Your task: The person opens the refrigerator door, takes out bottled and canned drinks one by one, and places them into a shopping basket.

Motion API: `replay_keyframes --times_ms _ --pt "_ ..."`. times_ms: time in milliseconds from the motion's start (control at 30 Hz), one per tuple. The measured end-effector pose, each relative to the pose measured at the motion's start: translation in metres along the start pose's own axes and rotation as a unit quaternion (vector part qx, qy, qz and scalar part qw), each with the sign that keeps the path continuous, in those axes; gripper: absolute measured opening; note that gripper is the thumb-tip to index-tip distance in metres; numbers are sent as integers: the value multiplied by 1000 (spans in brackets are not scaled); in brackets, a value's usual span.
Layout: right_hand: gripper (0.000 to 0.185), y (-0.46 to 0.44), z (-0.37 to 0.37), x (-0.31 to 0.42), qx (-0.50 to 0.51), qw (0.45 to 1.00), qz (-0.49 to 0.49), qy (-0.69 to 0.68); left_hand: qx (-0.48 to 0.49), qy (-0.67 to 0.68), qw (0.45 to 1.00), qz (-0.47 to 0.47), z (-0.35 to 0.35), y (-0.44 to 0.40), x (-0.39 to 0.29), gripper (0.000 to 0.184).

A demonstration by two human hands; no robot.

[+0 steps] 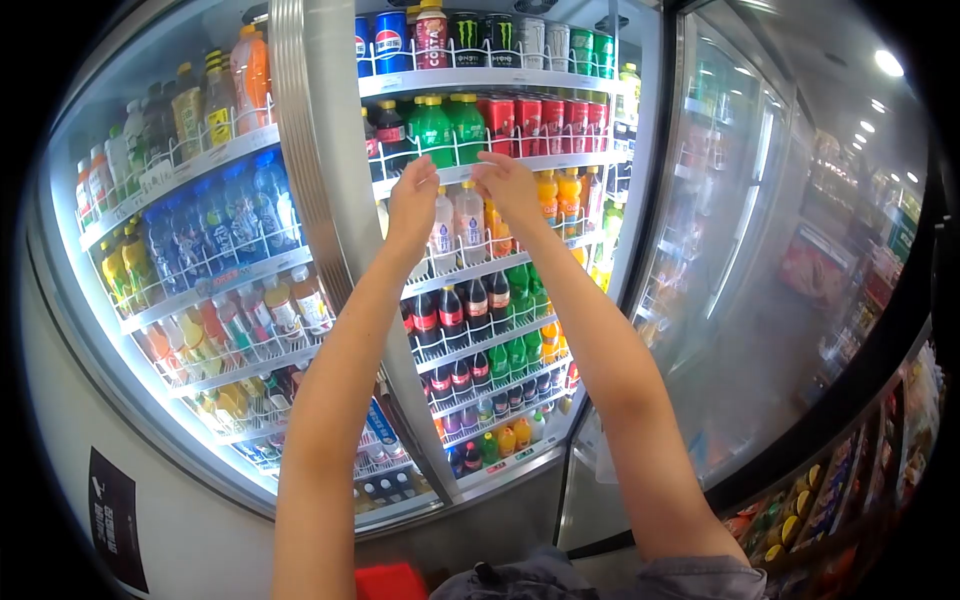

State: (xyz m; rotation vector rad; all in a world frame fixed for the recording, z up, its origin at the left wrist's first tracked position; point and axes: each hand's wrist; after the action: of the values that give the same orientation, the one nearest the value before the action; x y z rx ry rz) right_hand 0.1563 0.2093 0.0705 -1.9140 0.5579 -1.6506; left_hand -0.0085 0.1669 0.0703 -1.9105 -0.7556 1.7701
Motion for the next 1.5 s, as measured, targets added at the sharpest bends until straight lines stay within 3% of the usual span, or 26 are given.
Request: replay_keyframes --times_ms 200,400,467,533,600,667,733,800,933,1000,1167,1233,1500 --pt "40 -40 6 -28 18 999 -6 46 -45 -33 998 11 0 -49 32 43" --pt "40 -99 -11 -45 16 998 53 31 -102 -155 981 -57 -6 -98 37 46" --pt "38 -113 -17 -49 -9 977 109 183 -115 -172 977 -51 -6 -119 52 48" --pt "40 -132 -21 -58 3 976 114 188 -154 -216 961 -76 -6 -135 68 49" --pt "44 -150 -26 -70 -11 960 202 195 -155 -228 958 -75 -3 -151 80 53" --pt "50 -164 -31 -87 -4 959 221 178 -177 -268 947 -4 1 -165 91 58" --pt "54 -173 -34 -88 -22 921 234 311 -163 -278 947 4 3 -173 95 60" --pt "61 -179 -35 -92 0 935 198 295 -148 -289 946 13 6 -179 98 62" --pt "76 -182 -42 -83 7 901 216 376 -125 -274 952 44 12 -191 98 61" --pt "82 -183 -47 -81 22 892 163 422 -92 -279 953 75 14 -191 95 62" --pt "75 -176 -49 -80 22 905 160 394 -27 -320 944 74 20 -191 96 61" --pt "71 -172 -42 -79 21 904 220 367 -67 -265 961 32 19 -187 96 57" --pt "66 -152 -32 -62 -15 922 303 241 -28 -164 982 -95 7 -152 64 50"
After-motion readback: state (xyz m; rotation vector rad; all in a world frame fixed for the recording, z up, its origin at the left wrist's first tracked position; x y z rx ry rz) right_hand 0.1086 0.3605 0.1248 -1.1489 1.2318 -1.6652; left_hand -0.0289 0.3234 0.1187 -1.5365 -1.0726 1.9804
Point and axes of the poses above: each hand's wrist, its own y-axis away from the middle knuckle, its own z-axis out of the back of the hand, x = y × z, and after that the axes turned 4 degrees about y, right-handed
